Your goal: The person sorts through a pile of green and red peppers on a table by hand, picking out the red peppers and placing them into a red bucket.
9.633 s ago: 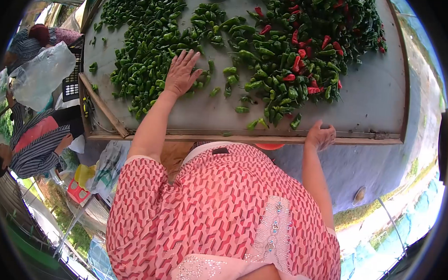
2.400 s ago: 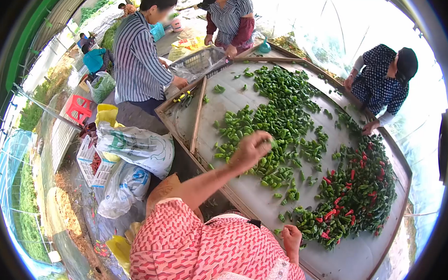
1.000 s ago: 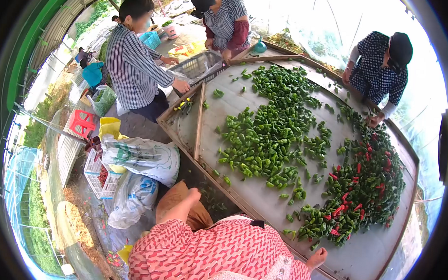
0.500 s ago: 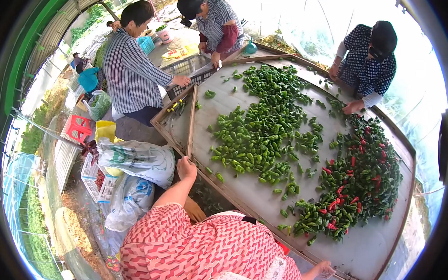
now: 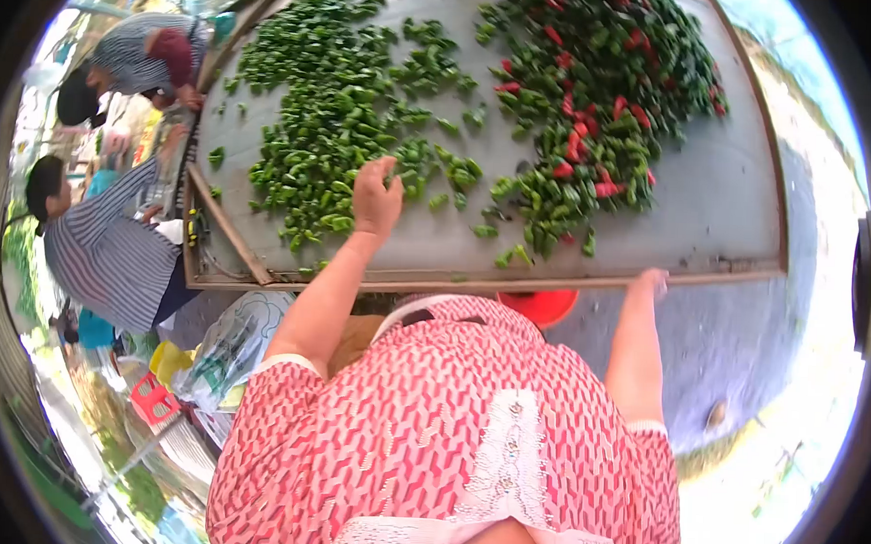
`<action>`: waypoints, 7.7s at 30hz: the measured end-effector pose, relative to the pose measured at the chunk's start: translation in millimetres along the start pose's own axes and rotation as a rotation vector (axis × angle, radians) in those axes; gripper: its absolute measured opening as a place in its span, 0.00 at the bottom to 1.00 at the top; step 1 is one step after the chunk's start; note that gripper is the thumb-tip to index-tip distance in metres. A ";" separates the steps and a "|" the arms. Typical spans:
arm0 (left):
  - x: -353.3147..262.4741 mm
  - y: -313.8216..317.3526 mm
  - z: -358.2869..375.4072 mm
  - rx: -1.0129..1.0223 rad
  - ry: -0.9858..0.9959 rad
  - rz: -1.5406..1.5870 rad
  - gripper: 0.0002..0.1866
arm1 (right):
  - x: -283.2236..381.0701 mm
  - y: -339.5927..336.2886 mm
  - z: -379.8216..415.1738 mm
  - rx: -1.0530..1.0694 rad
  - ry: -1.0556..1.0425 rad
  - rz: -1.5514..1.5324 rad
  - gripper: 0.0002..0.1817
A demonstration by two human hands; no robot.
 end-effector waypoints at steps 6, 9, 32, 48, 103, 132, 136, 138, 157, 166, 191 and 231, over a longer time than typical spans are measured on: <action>-42.3 80.6 -1.6 0.188 0.044 0.177 0.11 | 14.0 -11.6 30.6 -0.109 0.077 0.058 0.32; -68.1 112.5 -4.8 0.260 0.058 0.172 0.10 | 18.4 -15.4 36.4 -0.112 0.083 0.025 0.31; -126.1 256.0 -133.7 0.305 0.234 -0.285 0.08 | -9.4 12.2 -42.6 -0.157 0.092 0.280 0.31; 5.4 146.7 -137.7 0.116 -0.898 0.985 0.10 | 7.8 -13.6 18.5 -0.192 0.075 -0.003 0.31; -90.7 248.8 -151.9 0.626 -0.676 0.645 0.16 | 9.0 -3.1 17.3 -0.127 0.165 -0.093 0.31; -129.5 261.2 -121.2 0.668 0.187 -0.264 0.28 | 14.1 -5.6 20.9 -0.150 0.109 -0.048 0.30; -125.8 241.9 -105.6 0.552 0.241 -0.298 0.27 | 19.2 -9.1 26.1 -0.141 0.123 -0.062 0.30; -127.9 241.3 -100.1 0.528 0.297 -0.311 0.26 | 20.0 -8.8 27.5 -0.142 0.134 -0.057 0.29; -101.7 224.7 -97.2 0.803 -0.144 -0.083 0.24 | 21.1 -8.8 30.8 -0.132 0.148 -0.139 0.28; -126.4 241.7 -93.0 0.731 -0.002 0.206 0.21 | 28.2 -9.4 36.6 -0.103 0.149 -0.175 0.26; -179.4 204.1 -24.4 0.775 0.713 -0.017 0.27 | 119.7 73.1 202.9 0.412 -1.480 0.520 0.19; -37.0 132.9 0.8 0.674 -0.845 0.952 0.16 | 118.4 125.5 342.6 0.521 -2.053 0.785 0.05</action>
Point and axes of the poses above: each hand's wrist, its own z-axis away from the middle knuckle, its own y-axis out of the palm, x = y × z, the point moved 6 cm from there along -z, towards the middle knuckle, and after that the axes turned 9 degrees about -x, right-handed, at the moved point
